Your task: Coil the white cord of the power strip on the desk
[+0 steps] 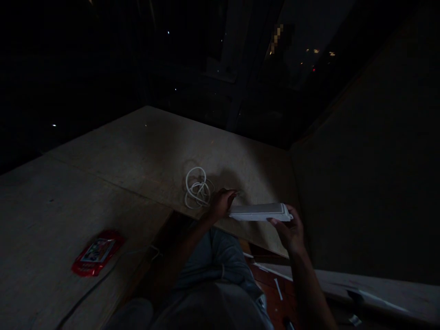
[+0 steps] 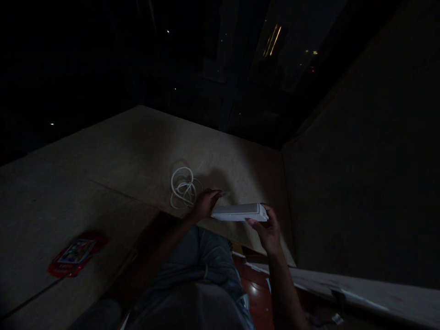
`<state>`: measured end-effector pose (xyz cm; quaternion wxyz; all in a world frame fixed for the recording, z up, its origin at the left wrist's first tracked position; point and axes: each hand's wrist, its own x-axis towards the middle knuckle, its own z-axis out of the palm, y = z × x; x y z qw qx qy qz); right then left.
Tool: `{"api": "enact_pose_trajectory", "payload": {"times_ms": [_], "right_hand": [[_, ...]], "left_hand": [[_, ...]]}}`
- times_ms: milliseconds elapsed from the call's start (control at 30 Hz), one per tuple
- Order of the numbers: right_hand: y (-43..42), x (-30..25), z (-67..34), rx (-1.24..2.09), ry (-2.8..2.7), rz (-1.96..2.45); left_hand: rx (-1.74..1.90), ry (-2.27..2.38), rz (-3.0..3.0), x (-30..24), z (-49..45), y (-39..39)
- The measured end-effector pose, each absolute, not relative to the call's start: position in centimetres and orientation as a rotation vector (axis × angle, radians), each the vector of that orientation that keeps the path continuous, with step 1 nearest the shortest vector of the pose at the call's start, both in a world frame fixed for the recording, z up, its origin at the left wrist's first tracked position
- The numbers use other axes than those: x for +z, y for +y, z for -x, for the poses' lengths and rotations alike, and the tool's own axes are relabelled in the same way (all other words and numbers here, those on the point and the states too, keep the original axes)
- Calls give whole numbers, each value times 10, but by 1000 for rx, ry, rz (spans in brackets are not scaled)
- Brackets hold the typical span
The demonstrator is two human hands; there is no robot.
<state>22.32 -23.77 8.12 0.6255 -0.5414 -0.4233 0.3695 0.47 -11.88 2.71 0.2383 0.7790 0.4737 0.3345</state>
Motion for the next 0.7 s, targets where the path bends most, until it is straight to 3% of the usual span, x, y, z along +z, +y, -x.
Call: {"api": "enact_pose_trajectory", "payload": {"times_ms": [300, 533, 700], "right_hand": [[-223, 46, -189, 977, -481, 1042], [-225, 46, -193, 979, -521, 1057], [-228, 55, -196, 874, -567, 1071]], "left_hand": [[645, 1279, -2468, 39, 34, -104], [722, 1425, -2218, 34, 68, -102], [965, 1677, -1931, 26, 73, -89]]}}
